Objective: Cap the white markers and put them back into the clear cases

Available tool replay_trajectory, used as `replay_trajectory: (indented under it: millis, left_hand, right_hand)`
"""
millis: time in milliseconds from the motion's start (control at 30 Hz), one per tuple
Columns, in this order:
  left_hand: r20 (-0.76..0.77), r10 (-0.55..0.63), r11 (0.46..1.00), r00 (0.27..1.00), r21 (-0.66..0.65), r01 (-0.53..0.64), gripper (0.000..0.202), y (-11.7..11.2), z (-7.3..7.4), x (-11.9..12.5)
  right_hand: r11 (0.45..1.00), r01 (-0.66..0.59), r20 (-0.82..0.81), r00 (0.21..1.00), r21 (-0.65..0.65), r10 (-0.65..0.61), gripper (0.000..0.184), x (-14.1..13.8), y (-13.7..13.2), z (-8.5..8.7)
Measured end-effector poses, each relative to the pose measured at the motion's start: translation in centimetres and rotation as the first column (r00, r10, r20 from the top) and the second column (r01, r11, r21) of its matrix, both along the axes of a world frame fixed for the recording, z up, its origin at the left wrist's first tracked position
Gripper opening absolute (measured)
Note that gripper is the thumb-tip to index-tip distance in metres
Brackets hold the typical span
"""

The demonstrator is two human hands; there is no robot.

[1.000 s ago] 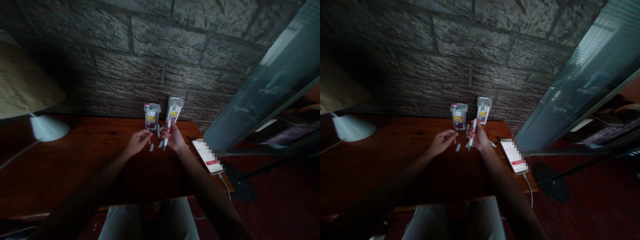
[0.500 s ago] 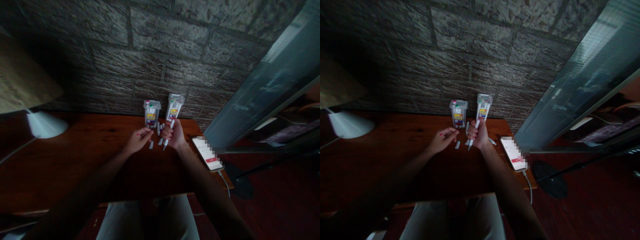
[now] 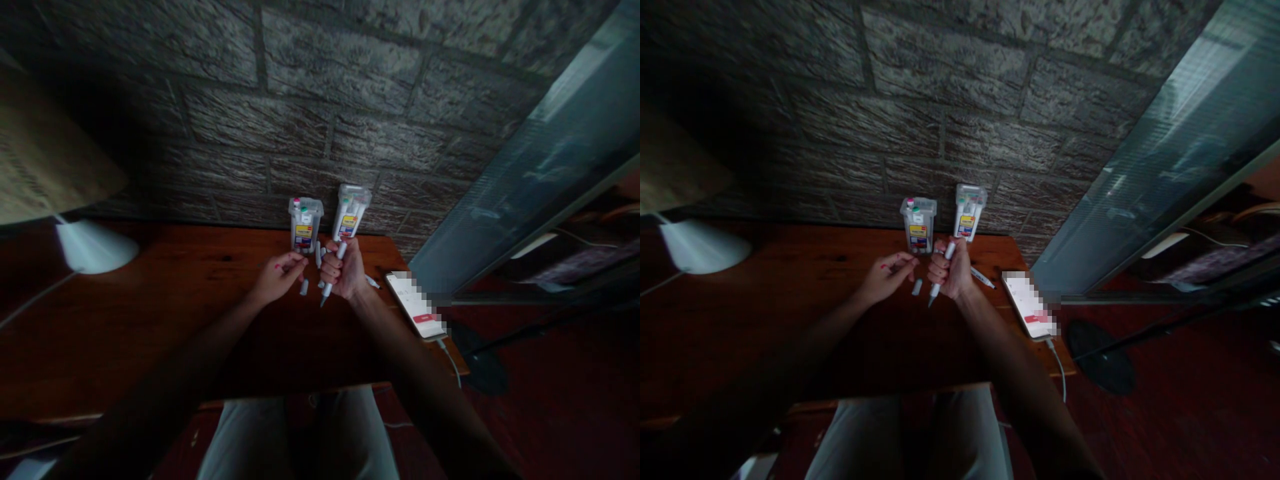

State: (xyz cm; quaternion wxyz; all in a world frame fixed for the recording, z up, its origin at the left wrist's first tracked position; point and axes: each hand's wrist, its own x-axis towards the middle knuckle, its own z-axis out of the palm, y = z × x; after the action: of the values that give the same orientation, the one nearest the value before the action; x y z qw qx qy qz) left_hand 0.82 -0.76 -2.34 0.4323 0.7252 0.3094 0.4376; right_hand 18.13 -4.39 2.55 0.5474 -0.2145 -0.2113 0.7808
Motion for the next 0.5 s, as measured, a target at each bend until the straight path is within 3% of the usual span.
replay_trajectory:
  millis: [133, 500]
  left_hand:
    - [-0.005, -0.019, 1.000, 1.000, 0.002, 0.019, 0.030, -0.15, 0.16, -0.05]
    - [-0.014, -0.006, 1.000, 1.000, -0.008, 0.006, 0.028, -0.05, -0.06, -0.04]
  right_hand:
    - [0.995, 0.038, -0.012, 0.999, 0.097, -0.037, 0.044, 0.01, 0.02, 0.12]
    - [0.989, 0.106, 0.005, 0.994, 0.102, -0.107, 0.032, 0.37, 0.51, -0.33]
